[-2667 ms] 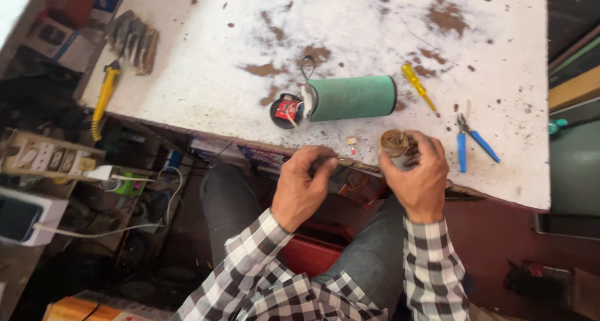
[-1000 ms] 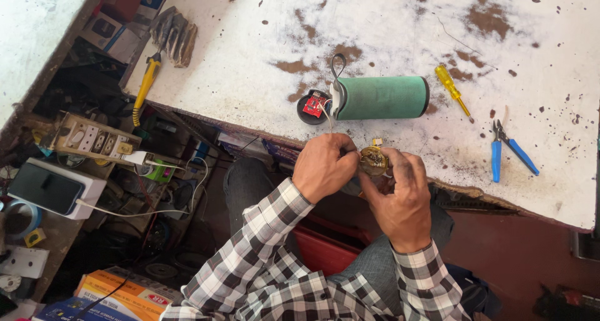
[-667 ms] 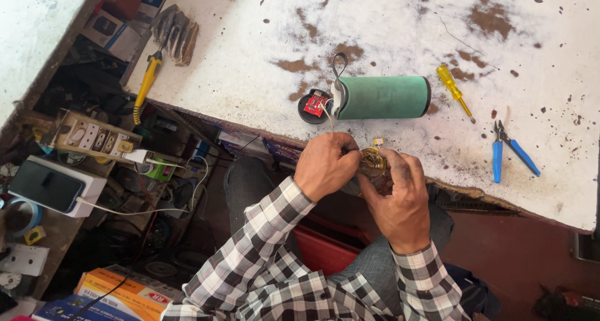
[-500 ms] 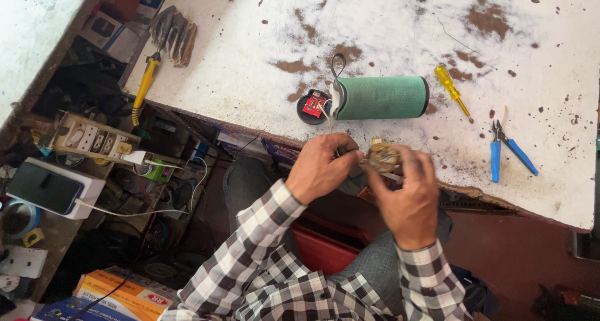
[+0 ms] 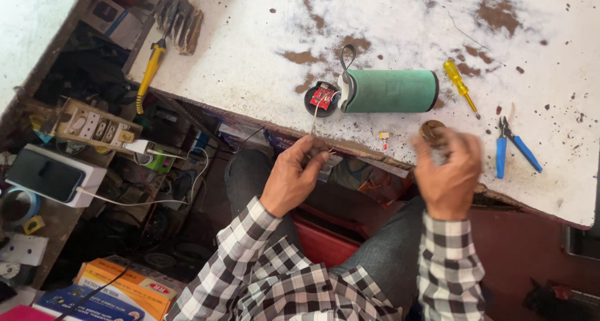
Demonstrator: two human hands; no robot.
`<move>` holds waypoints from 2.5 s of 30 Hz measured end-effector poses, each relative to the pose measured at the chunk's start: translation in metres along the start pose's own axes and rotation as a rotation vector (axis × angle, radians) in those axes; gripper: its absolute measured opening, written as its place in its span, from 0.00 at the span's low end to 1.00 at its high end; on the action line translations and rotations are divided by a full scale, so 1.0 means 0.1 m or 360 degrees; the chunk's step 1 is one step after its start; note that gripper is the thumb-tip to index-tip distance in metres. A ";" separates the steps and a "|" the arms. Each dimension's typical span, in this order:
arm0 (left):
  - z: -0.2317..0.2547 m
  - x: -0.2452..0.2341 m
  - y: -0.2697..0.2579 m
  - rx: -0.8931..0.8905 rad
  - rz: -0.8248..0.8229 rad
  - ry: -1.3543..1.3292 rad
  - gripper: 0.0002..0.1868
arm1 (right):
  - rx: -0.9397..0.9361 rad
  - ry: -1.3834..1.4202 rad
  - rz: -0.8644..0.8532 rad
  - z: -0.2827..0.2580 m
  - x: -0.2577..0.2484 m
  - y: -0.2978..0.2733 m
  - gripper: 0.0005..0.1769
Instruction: The person uses a soldering iron to attach wires to a small red circuit board inside a green cylindrical speaker. They then use pliers to strip the insulation from a white wire and apply flux before soldering the wire to a small yellow component.
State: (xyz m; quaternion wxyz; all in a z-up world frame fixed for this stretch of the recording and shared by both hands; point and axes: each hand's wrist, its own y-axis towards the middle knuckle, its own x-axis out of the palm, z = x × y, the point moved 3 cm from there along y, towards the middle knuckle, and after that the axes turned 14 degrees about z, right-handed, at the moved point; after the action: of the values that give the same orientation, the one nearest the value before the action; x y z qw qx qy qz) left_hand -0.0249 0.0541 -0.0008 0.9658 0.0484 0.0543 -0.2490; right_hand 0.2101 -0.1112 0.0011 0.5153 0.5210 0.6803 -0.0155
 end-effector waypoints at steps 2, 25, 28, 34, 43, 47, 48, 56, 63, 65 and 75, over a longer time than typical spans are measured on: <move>0.02 0.04 -0.02 0.0107 -0.0017 0.0001 0.05 | -0.0023 0.0129 -0.0070 -0.19 0.05 -0.11 0.25; -0.34 0.71 0.13 -0.0454 -0.0671 -0.1573 0.01 | 0.0197 0.0918 -0.0272 -0.65 0.01 -0.24 0.11; -0.37 0.71 0.14 -0.0402 -0.0681 -0.1603 0.01 | 0.0125 0.0896 -0.0302 -0.66 -0.01 -0.22 0.12; -0.45 0.73 0.12 -0.0308 -0.0536 -0.1478 0.01 | 0.0069 0.0810 -0.0314 -0.71 -0.02 -0.16 0.12; -0.66 0.87 0.10 -0.0187 -0.0276 -0.1390 0.01 | 0.0078 0.0595 -0.0169 -0.86 -0.14 -0.12 0.09; -0.64 0.90 0.12 -0.0131 -0.0196 -0.1340 0.01 | 0.0072 0.0600 0.0043 -0.99 -0.29 -0.07 0.07; -0.63 0.92 0.11 -0.0108 -0.0177 -0.1342 0.01 | 0.0062 0.0620 0.0091 -1.04 -0.34 -0.06 0.07; -0.74 1.00 0.13 0.0062 -0.0192 -0.0946 0.05 | -0.0514 0.0870 -0.0218 -2.02 -0.22 -0.27 0.09; -0.60 0.81 0.24 -0.0094 0.0062 -0.1026 0.01 | -0.1190 0.0553 -0.0917 -3.49 1.49 -0.32 0.39; -0.66 0.55 0.33 -0.0082 0.0017 -0.1021 0.01 | -0.1257 0.0341 -0.0859 -3.69 1.83 -0.39 0.35; -0.78 1.07 0.05 -0.0154 -0.0389 -0.1334 0.01 | -0.1116 0.0475 -0.0390 -3.93 2.07 -0.44 0.26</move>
State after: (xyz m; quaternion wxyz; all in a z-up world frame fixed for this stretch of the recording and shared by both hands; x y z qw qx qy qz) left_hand 0.0645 0.0165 -0.0913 0.8690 -0.1089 -0.3252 -0.3568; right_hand -0.0756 0.2309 0.0142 0.5517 0.2250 0.7688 0.2322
